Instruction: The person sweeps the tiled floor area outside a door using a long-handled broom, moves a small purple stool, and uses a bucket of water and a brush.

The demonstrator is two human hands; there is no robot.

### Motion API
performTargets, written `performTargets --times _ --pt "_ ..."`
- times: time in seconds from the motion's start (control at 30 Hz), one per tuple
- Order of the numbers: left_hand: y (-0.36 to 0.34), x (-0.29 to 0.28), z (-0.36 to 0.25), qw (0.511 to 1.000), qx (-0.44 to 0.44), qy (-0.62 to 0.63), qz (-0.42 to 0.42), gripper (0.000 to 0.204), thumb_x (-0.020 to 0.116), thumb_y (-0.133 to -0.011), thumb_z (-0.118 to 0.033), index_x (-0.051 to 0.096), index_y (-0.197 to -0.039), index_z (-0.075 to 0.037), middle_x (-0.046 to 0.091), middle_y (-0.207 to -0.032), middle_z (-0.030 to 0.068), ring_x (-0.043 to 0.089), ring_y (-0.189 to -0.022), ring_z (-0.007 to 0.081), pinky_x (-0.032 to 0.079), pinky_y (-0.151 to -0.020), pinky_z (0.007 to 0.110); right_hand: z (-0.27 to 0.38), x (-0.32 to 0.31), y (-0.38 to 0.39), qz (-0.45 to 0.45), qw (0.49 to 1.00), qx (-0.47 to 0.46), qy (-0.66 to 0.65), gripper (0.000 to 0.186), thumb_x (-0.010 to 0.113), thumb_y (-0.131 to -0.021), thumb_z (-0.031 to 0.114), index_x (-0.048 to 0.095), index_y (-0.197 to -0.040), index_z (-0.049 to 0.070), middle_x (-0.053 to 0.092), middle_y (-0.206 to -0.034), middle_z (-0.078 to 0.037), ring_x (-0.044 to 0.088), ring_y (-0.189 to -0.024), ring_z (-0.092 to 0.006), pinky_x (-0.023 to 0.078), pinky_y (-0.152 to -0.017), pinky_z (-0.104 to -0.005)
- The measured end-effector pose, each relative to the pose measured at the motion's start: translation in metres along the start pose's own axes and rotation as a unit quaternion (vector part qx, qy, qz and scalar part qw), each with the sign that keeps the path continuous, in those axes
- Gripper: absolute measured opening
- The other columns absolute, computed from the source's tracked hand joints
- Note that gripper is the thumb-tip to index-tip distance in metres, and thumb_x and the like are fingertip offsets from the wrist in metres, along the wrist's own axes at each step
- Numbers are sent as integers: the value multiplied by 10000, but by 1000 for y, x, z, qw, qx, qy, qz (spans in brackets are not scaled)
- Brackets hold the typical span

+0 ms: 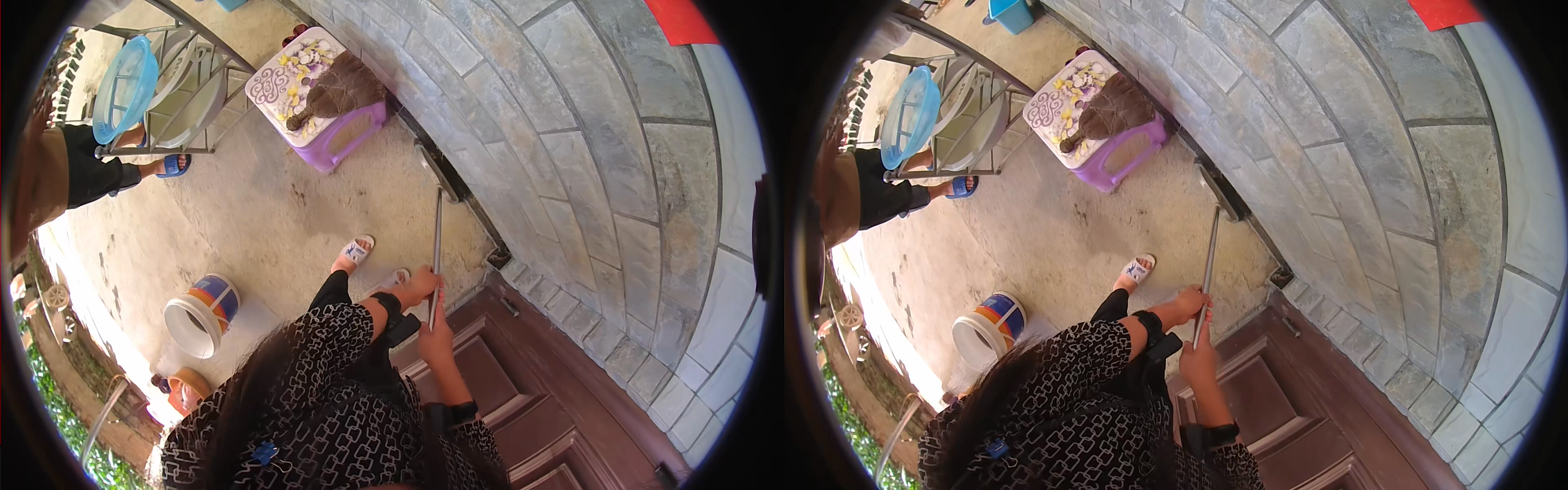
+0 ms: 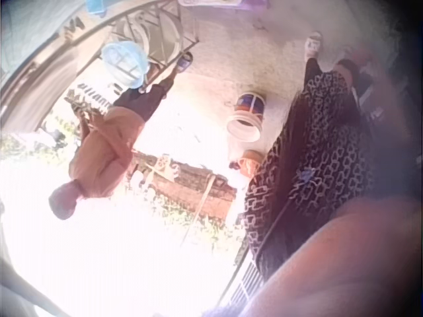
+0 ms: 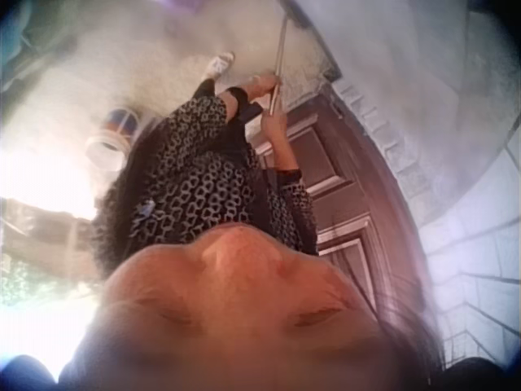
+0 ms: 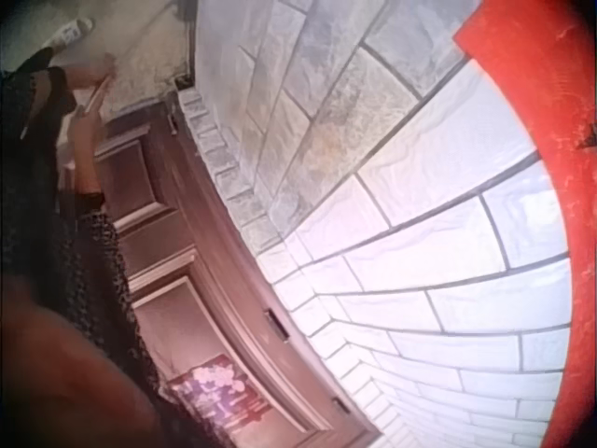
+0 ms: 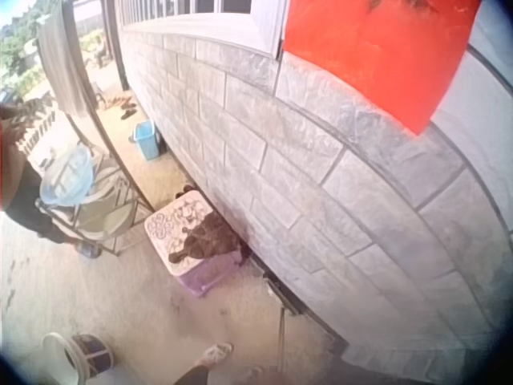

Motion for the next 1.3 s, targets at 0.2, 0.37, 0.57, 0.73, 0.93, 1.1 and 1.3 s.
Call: performTargets --times 0.2,0.37,0.57,0.73,0.93,1.1,1.3 --pt "23 -43 -23 994 -9 -42 -105 117 471 -837 -45 433 -916 32 535 -729 146 586 -578 281 504 -460 398 11 16 -5 76 985 -14 -155 633 487 -774 42 253 -1362 48 531 -1143 -196 532 -1055 -281 403 -867 -331" --pt "68 7 32 992 -44 -105 -56 166 485 -841 -39 408 -962 45 544 -728 148 601 -572 278 512 -454 377 0 -15 70 30 985 -93 -139 648 464 -769 19 238 -1376 62 497 -1220 -153 487 -1113 -267 364 -923 -318" --pt "34 65 45 990 -103 29 95 159 470 -870 -42 400 -1000 18 555 -787 142 596 -672 278 510 -579 405 -76 1 45 33 925 122 -360 658 452 -773 8 210 -1383 64 479 -1216 -235 492 -1121 -323 397 -891 -356" --pt "2 5 34 996 -61 -59 2 83 474 -860 -41 475 -877 40 545 -815 159 577 -689 272 509 -614 409 -34 9 7 37 989 67 -126 704 524 -779 129 182 -1394 110 578 -967 -270 588 -855 -360 444 -728 -390" --pt "19 -31 21 995 -65 -62 -50 98 486 -839 -11 477 -884 76 536 -785 171 579 -682 316 522 -667 453 -40 23 26 116 893 34 -433 603 495 -837 122 243 -1385 118 482 -630 -32 427 -425 -108 354 -396 -250" --pt "85 -4 91 976 -193 -102 28 125 526 -804 -23 500 -880 73 572 -813 191 603 -799 333 522 -715 427 -65 20 129 216 856 31 -468 536 450 -862 108 240 -1348 23 433 -588 15 392 -397 -72 335 -366 -204" --pt "73 1 151 986 -167 5 -22 159 518 -796 31 460 -937 76 542 -856 178 594 -738 313 523 -701 423 -137 1 252 245 843 3 -479 558 461 -861 105 229 -1366 68 433 -577 15 426 -422 -64 353 -378 -193"
Point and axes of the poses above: each hand's wrist, its own y-axis away from the middle knuckle, its own x-axis out of the palm, z = x × y, the point moved 10 cm from there along -y, towards the middle knuckle
